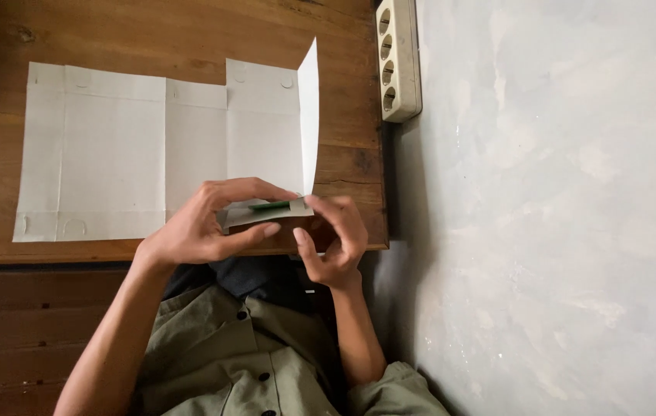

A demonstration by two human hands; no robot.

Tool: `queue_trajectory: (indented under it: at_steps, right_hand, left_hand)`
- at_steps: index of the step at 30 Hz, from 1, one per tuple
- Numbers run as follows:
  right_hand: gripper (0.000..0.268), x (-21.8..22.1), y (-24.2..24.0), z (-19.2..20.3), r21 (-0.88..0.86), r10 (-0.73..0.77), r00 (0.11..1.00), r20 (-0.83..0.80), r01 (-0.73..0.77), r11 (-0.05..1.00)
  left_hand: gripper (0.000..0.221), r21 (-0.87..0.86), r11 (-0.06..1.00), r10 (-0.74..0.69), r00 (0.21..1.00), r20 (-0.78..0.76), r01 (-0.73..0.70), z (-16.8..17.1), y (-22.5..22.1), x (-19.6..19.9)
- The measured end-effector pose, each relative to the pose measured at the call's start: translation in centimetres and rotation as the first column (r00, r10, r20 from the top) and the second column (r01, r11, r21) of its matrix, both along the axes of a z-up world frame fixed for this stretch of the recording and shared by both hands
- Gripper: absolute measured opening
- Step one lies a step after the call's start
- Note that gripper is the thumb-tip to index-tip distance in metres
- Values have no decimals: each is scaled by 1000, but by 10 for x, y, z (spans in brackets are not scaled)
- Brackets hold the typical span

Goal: Assembling a cardboard box by folding and tucking flaps from a flat template.

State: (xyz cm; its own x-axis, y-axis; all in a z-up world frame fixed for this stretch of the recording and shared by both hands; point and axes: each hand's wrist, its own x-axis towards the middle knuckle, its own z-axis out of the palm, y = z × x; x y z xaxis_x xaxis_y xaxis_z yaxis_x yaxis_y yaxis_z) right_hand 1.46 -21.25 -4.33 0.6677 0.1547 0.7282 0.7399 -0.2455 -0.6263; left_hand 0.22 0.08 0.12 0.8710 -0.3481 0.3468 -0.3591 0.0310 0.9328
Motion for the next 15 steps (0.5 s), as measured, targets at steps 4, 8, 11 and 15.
queue_trajectory:
  at_steps: [4,8,11,15]
  right_hand:
    - [39,5,-4,-19,47,49,998,-28,-48,998]
    - [25,5,-5,-19,43,25,997,-70,-22,999]
    - [20,5,-6,-23,59,24,995,-101,-19,998]
    - [13,4,-5,-22,77,12,991,-133,-2,997]
  left_hand:
    - [31,17,1000,-14,999,33,13,-1,0,0]
    - [28,12,1000,-22,999,29,22,-1,-2,-1]
    - [27,16,1000,-24,999,26,23,-5,-3,-2]
    - [26,44,999,-20,999,31,19,-5,-3,0]
